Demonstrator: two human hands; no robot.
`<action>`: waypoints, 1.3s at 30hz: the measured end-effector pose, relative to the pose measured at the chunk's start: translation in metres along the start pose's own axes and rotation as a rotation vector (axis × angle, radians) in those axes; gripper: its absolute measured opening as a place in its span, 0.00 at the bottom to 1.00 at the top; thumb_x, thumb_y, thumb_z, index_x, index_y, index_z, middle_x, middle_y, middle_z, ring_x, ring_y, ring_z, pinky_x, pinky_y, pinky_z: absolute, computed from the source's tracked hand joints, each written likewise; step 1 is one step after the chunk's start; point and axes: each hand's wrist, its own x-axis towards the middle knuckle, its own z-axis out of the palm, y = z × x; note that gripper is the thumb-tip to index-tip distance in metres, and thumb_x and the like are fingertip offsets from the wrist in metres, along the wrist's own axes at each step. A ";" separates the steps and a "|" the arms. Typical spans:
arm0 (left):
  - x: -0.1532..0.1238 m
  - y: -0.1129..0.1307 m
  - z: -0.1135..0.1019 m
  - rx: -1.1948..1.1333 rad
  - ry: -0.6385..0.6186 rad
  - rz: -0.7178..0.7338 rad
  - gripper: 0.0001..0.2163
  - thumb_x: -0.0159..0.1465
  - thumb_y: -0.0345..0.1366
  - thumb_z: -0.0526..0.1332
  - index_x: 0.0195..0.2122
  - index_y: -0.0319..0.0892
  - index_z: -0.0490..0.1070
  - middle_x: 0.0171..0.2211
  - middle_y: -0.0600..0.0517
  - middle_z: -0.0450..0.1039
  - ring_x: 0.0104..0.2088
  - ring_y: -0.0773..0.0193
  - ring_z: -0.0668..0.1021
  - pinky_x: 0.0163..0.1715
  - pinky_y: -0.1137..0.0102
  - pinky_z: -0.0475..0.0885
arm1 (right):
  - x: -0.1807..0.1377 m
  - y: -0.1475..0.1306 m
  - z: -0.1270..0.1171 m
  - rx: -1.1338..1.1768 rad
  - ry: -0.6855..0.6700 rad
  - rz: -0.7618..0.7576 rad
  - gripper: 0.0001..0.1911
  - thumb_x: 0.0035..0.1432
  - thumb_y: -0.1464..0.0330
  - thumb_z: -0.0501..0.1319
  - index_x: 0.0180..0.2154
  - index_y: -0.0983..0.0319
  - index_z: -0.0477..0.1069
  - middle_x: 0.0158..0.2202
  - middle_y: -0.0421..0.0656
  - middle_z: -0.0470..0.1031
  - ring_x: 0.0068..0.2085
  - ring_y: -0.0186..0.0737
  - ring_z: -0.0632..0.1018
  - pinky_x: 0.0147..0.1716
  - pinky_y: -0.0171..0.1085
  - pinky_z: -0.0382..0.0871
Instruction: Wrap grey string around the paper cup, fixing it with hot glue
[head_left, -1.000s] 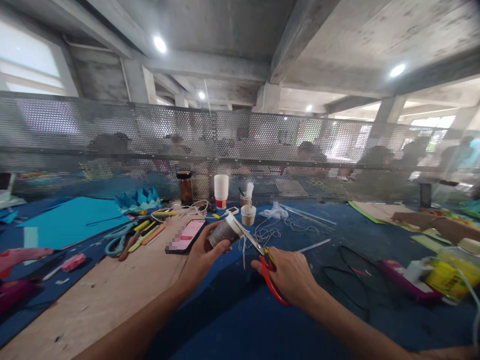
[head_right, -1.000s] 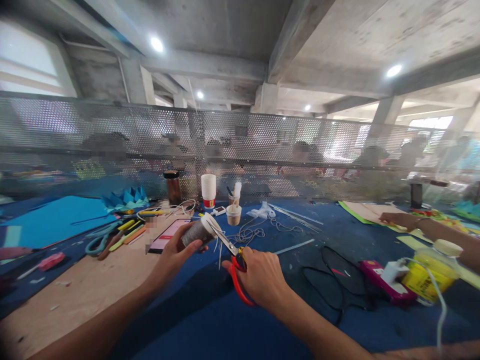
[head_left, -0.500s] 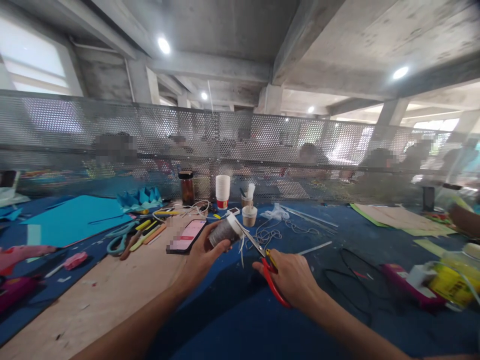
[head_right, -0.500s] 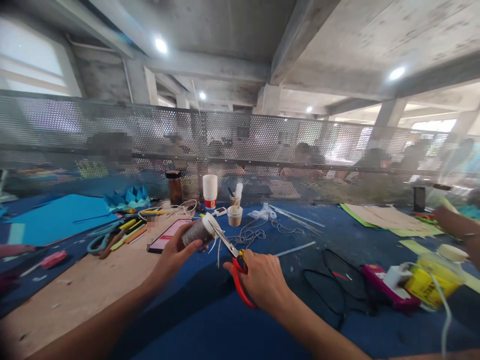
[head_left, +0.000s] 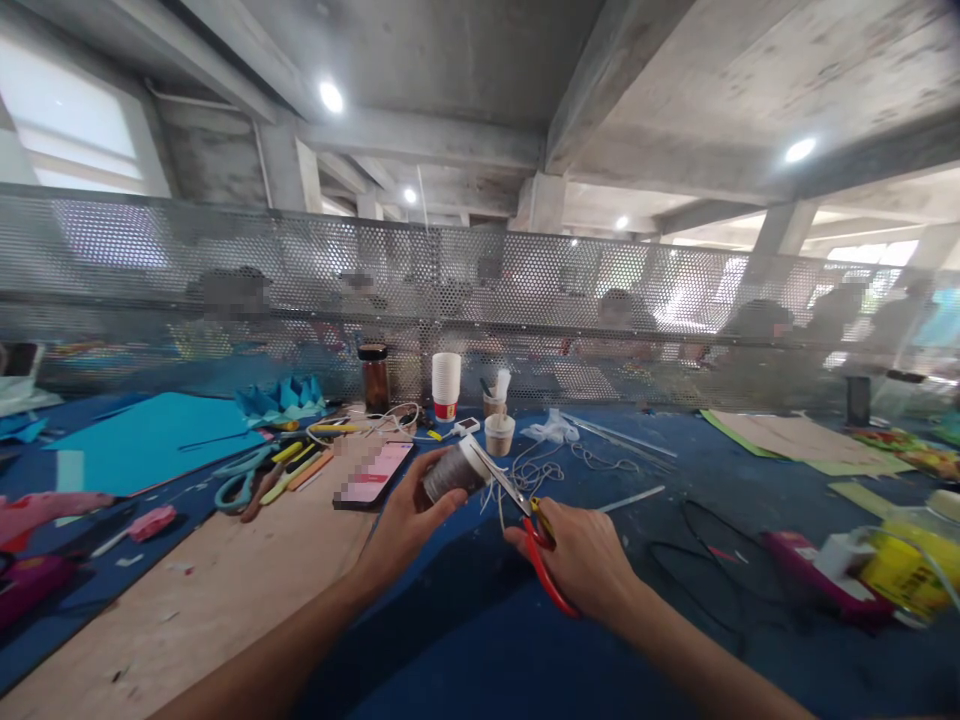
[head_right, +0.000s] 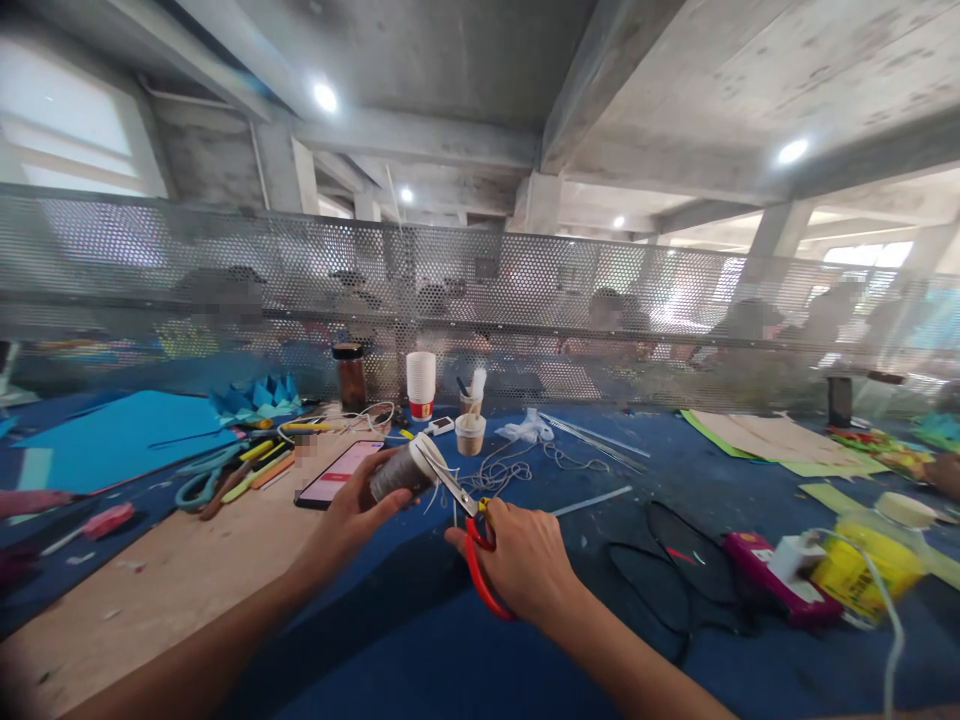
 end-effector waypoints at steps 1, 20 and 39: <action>0.000 0.000 0.000 0.003 0.002 0.000 0.29 0.60 0.47 0.67 0.61 0.42 0.67 0.48 0.44 0.80 0.44 0.51 0.83 0.48 0.57 0.77 | 0.000 0.000 0.000 -0.004 -0.005 -0.001 0.24 0.68 0.46 0.59 0.32 0.59 0.69 0.30 0.41 0.82 0.30 0.43 0.81 0.28 0.38 0.50; 0.004 -0.017 -0.001 -0.003 0.077 0.092 0.31 0.60 0.44 0.68 0.63 0.44 0.64 0.61 0.42 0.72 0.58 0.49 0.78 0.59 0.54 0.72 | 0.000 0.005 0.004 -0.029 -0.028 -0.036 0.26 0.73 0.47 0.51 0.33 0.59 0.71 0.27 0.42 0.81 0.29 0.44 0.82 0.28 0.39 0.50; -0.002 -0.013 0.003 0.193 0.083 0.181 0.29 0.62 0.45 0.67 0.63 0.46 0.66 0.61 0.44 0.72 0.59 0.49 0.76 0.57 0.58 0.73 | -0.001 -0.001 -0.004 -0.017 -0.072 -0.010 0.27 0.72 0.45 0.50 0.33 0.59 0.69 0.28 0.43 0.80 0.29 0.43 0.81 0.27 0.39 0.49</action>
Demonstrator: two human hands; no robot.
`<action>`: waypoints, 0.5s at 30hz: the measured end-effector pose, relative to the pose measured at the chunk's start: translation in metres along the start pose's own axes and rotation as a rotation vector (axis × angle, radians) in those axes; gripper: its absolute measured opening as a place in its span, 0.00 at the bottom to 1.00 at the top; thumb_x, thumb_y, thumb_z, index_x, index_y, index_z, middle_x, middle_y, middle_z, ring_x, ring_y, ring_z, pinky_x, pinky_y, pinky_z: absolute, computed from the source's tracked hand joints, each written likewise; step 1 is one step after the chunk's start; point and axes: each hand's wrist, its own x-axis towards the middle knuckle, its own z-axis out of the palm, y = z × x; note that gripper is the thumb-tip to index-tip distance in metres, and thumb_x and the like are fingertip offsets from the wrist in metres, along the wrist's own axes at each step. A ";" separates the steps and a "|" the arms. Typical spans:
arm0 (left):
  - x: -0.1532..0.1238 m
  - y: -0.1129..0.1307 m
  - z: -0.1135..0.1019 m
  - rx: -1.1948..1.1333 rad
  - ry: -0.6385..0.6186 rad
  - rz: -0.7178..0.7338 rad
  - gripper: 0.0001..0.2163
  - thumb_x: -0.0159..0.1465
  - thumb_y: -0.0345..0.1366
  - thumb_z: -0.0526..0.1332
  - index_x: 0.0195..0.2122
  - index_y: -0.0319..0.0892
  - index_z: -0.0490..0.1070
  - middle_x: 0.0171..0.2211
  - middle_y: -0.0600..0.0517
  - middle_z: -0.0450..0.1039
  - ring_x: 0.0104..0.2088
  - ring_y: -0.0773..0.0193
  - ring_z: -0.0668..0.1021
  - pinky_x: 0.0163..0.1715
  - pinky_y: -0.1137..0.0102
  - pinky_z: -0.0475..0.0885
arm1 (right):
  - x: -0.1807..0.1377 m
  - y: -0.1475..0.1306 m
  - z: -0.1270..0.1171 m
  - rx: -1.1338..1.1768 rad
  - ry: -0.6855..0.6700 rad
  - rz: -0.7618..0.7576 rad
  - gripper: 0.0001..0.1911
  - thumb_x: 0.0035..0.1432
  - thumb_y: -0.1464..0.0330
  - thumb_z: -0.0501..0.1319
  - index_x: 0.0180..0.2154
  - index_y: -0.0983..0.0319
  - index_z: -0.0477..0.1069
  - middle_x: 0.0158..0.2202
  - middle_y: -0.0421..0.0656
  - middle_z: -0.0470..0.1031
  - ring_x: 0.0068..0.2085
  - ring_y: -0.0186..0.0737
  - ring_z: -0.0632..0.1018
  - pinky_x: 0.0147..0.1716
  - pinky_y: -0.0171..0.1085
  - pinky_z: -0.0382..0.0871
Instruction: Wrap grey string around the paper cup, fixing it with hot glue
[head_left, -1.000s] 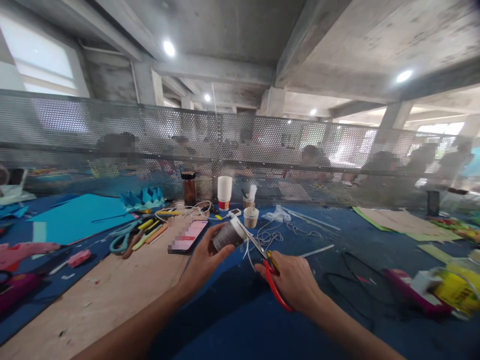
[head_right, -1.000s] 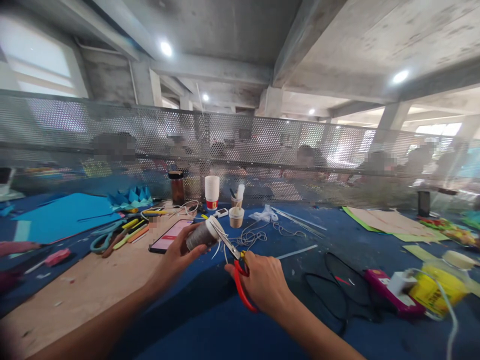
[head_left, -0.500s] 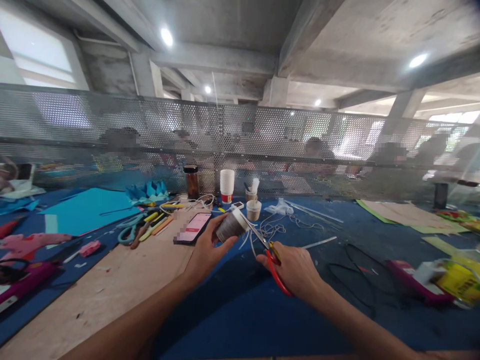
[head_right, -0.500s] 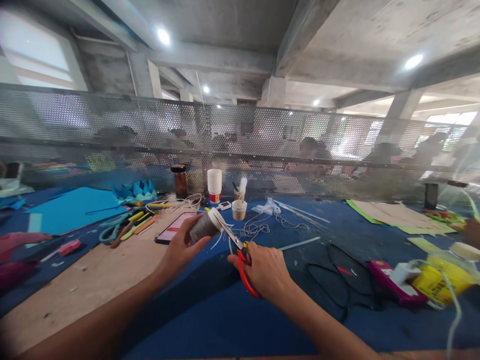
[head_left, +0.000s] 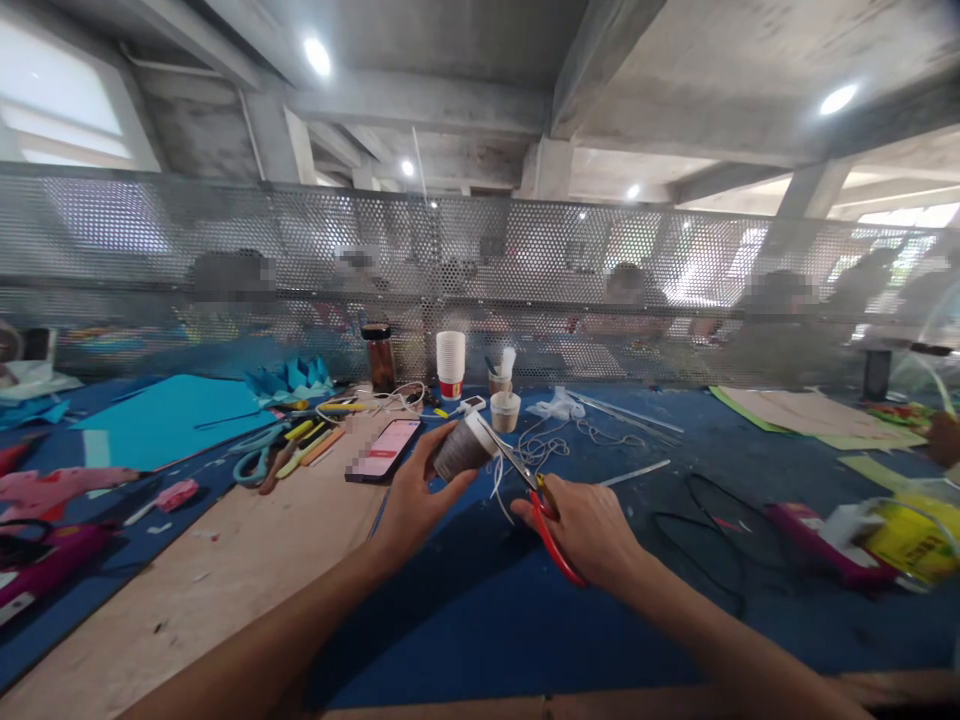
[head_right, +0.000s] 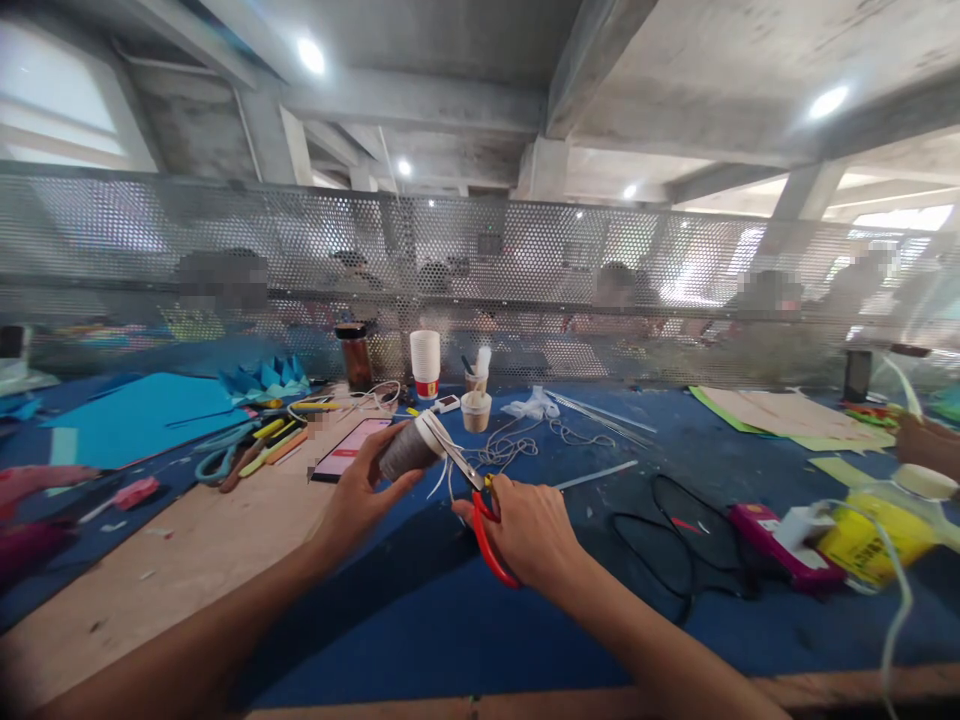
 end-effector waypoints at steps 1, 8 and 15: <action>0.000 -0.001 0.000 -0.018 -0.005 0.000 0.29 0.62 0.44 0.67 0.63 0.46 0.66 0.61 0.44 0.72 0.59 0.50 0.76 0.58 0.58 0.73 | 0.000 0.000 0.000 -0.002 -0.006 0.002 0.27 0.72 0.45 0.50 0.33 0.59 0.70 0.28 0.43 0.80 0.29 0.44 0.81 0.27 0.39 0.48; 0.000 -0.001 0.001 -0.074 0.002 -0.021 0.29 0.62 0.45 0.68 0.63 0.47 0.65 0.63 0.44 0.69 0.62 0.48 0.74 0.60 0.56 0.71 | 0.000 0.001 0.002 -0.017 -0.003 0.009 0.28 0.72 0.44 0.50 0.34 0.60 0.71 0.29 0.44 0.82 0.30 0.45 0.82 0.28 0.39 0.49; 0.002 0.000 0.001 -0.346 -0.027 -0.176 0.37 0.62 0.49 0.68 0.68 0.45 0.56 0.59 0.40 0.72 0.49 0.51 0.82 0.50 0.57 0.78 | 0.002 0.000 0.001 -0.054 -0.017 0.028 0.28 0.71 0.43 0.52 0.34 0.60 0.72 0.30 0.45 0.83 0.31 0.46 0.83 0.28 0.39 0.50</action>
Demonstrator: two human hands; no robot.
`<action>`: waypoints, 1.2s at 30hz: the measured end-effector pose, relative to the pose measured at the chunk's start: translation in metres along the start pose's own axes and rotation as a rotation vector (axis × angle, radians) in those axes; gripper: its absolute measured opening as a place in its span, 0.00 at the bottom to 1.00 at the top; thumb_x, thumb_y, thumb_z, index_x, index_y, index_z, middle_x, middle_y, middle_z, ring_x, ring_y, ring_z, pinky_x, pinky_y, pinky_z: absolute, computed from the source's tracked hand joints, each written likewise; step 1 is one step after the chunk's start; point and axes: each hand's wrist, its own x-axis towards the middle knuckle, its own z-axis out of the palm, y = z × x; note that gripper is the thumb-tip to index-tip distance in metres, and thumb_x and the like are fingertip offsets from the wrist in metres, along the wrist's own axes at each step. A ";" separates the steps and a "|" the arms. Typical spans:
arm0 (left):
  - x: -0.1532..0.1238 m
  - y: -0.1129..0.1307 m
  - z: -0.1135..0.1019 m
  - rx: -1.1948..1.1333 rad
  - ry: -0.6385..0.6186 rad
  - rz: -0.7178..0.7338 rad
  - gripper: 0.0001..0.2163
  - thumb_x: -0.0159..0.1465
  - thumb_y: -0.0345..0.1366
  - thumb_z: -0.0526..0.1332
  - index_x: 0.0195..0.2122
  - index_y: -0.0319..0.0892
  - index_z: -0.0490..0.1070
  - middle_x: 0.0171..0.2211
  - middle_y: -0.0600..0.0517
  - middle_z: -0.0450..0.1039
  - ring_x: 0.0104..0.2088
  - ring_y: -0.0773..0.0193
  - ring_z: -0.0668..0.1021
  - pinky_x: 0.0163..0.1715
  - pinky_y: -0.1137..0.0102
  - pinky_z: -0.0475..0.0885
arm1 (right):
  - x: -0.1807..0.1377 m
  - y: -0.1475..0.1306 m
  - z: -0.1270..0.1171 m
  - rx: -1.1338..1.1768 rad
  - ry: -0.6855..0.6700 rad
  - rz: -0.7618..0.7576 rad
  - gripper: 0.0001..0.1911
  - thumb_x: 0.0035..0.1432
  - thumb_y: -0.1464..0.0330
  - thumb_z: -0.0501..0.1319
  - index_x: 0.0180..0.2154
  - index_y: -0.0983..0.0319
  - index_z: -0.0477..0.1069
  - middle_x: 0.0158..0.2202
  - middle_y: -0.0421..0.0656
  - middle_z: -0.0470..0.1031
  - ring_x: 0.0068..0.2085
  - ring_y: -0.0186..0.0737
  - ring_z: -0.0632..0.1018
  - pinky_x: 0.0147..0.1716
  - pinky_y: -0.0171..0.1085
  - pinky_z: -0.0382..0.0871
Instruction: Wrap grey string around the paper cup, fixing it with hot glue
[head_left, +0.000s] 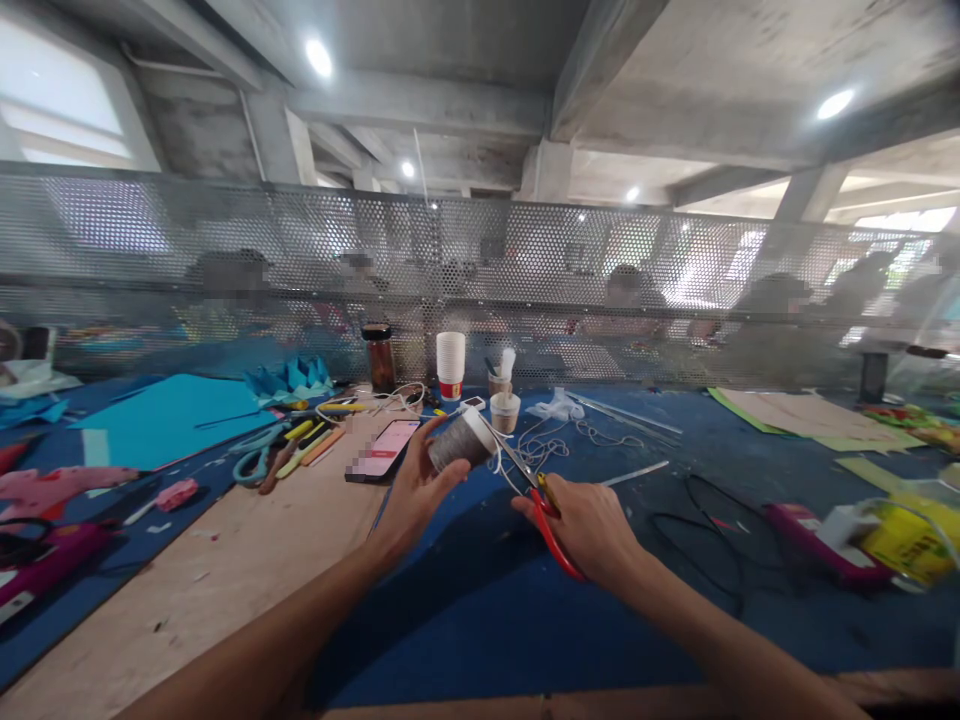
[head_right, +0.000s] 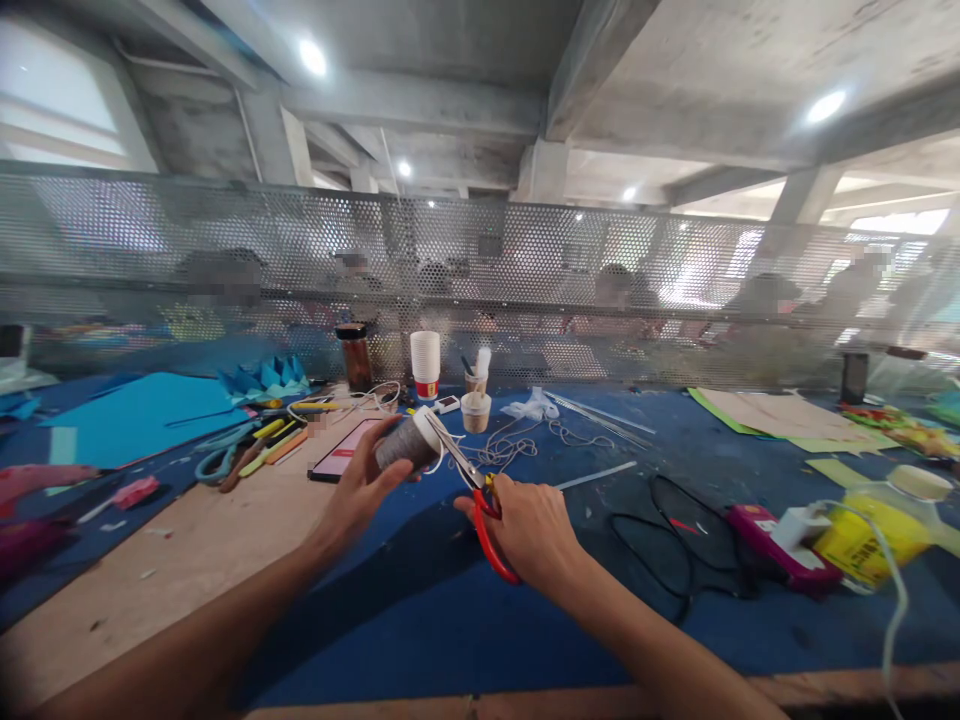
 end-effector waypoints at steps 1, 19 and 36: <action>0.001 -0.001 0.000 -0.071 -0.011 -0.045 0.35 0.64 0.52 0.65 0.68 0.44 0.57 0.58 0.41 0.73 0.46 0.53 0.83 0.46 0.57 0.79 | 0.000 0.000 0.000 -0.007 0.000 -0.003 0.28 0.71 0.43 0.52 0.35 0.60 0.72 0.30 0.45 0.83 0.31 0.46 0.83 0.28 0.39 0.50; 0.002 0.006 -0.004 0.075 -0.049 -0.015 0.26 0.63 0.51 0.66 0.57 0.42 0.68 0.45 0.47 0.79 0.39 0.55 0.82 0.39 0.63 0.78 | -0.001 0.002 0.000 0.008 0.050 -0.035 0.28 0.71 0.43 0.51 0.34 0.59 0.70 0.30 0.44 0.82 0.31 0.45 0.82 0.27 0.39 0.47; 0.007 -0.004 -0.007 0.086 -0.003 0.003 0.28 0.62 0.51 0.67 0.59 0.43 0.69 0.51 0.47 0.76 0.47 0.53 0.80 0.41 0.63 0.79 | -0.002 0.004 -0.002 -0.018 0.058 -0.058 0.27 0.72 0.45 0.53 0.34 0.60 0.73 0.28 0.44 0.82 0.29 0.44 0.82 0.27 0.39 0.46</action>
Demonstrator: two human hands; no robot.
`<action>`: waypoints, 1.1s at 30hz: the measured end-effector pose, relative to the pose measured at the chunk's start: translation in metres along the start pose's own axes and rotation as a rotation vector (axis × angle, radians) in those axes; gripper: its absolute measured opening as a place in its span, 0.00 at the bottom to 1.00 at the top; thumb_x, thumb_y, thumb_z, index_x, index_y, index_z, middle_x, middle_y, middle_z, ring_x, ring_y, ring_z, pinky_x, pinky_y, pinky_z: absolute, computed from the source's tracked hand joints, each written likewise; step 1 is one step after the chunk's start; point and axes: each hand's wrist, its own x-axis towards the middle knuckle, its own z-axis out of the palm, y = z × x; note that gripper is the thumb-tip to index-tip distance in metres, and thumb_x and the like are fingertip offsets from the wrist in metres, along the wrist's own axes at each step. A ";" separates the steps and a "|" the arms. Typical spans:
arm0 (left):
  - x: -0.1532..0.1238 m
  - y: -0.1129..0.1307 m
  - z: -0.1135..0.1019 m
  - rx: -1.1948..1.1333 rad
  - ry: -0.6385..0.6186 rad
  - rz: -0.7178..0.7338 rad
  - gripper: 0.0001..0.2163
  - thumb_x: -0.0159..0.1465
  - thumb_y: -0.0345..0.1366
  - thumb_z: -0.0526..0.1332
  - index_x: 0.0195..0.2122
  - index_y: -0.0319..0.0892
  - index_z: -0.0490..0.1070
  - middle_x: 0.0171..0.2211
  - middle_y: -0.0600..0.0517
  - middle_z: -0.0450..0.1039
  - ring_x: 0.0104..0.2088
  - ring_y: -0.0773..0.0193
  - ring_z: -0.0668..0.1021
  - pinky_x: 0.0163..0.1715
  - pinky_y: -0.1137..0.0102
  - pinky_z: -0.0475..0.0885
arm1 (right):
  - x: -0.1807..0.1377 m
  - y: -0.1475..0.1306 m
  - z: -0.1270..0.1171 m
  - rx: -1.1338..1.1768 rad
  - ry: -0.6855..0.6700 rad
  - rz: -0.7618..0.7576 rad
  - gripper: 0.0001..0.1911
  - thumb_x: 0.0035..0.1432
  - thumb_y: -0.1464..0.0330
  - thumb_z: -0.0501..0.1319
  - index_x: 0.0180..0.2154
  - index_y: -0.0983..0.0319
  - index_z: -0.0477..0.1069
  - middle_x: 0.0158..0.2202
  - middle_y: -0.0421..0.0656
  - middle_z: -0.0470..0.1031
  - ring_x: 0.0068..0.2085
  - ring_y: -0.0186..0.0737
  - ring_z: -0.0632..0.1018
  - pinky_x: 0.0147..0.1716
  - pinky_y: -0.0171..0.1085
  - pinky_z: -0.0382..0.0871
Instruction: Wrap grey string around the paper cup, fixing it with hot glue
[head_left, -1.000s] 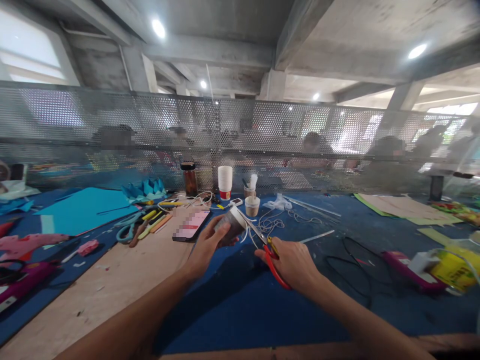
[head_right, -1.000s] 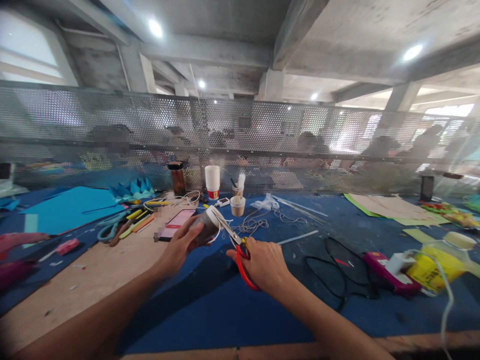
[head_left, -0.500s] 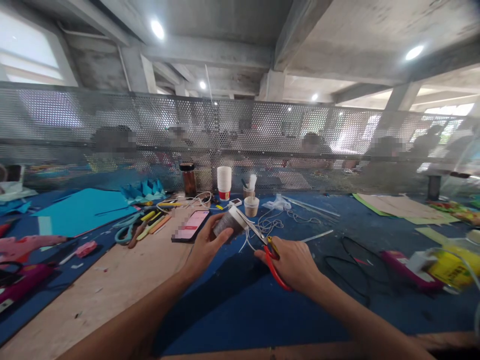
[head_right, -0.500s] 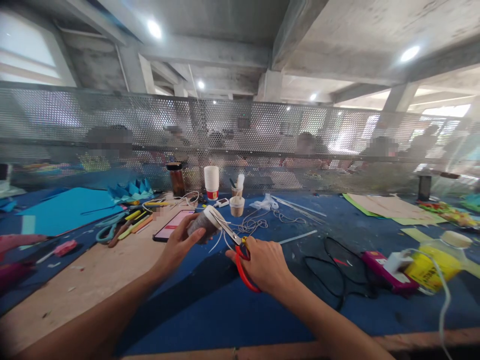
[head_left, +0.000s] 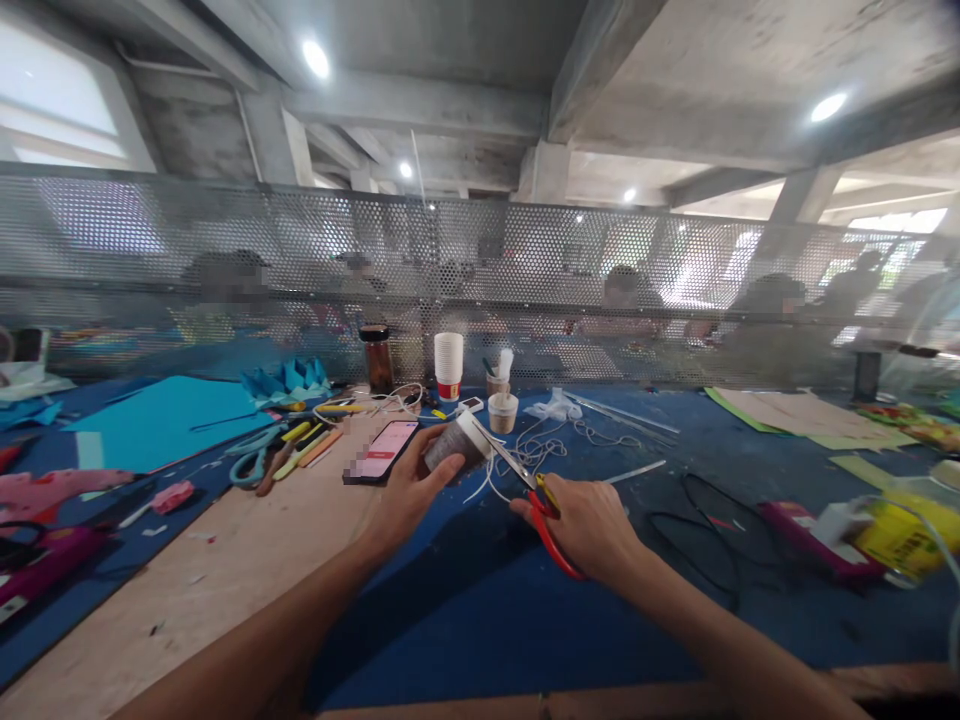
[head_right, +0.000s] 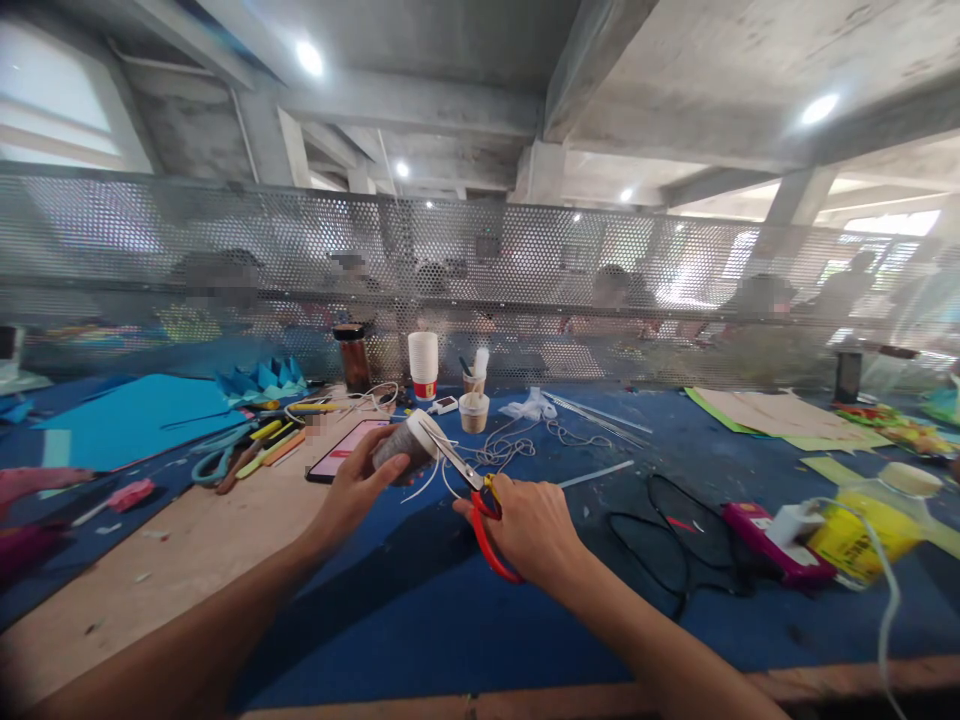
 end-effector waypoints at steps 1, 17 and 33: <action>0.000 0.000 0.000 -0.003 0.001 0.000 0.28 0.62 0.51 0.67 0.59 0.43 0.69 0.51 0.47 0.76 0.47 0.52 0.80 0.42 0.63 0.79 | 0.000 0.000 0.000 0.000 -0.001 0.001 0.27 0.71 0.45 0.53 0.34 0.60 0.73 0.28 0.44 0.82 0.29 0.44 0.82 0.27 0.39 0.46; -0.007 0.015 0.002 0.159 -0.046 0.050 0.25 0.63 0.46 0.65 0.58 0.42 0.68 0.52 0.44 0.77 0.49 0.51 0.80 0.51 0.58 0.75 | 0.002 -0.002 0.003 0.018 0.036 0.003 0.28 0.70 0.43 0.52 0.35 0.59 0.71 0.30 0.43 0.81 0.31 0.45 0.82 0.28 0.40 0.46; -0.005 0.009 0.002 0.128 -0.016 0.071 0.26 0.62 0.48 0.66 0.58 0.43 0.69 0.52 0.45 0.77 0.52 0.48 0.80 0.52 0.56 0.75 | -0.001 -0.003 -0.001 0.027 0.022 -0.005 0.27 0.72 0.45 0.51 0.34 0.59 0.72 0.28 0.43 0.81 0.29 0.43 0.81 0.27 0.39 0.48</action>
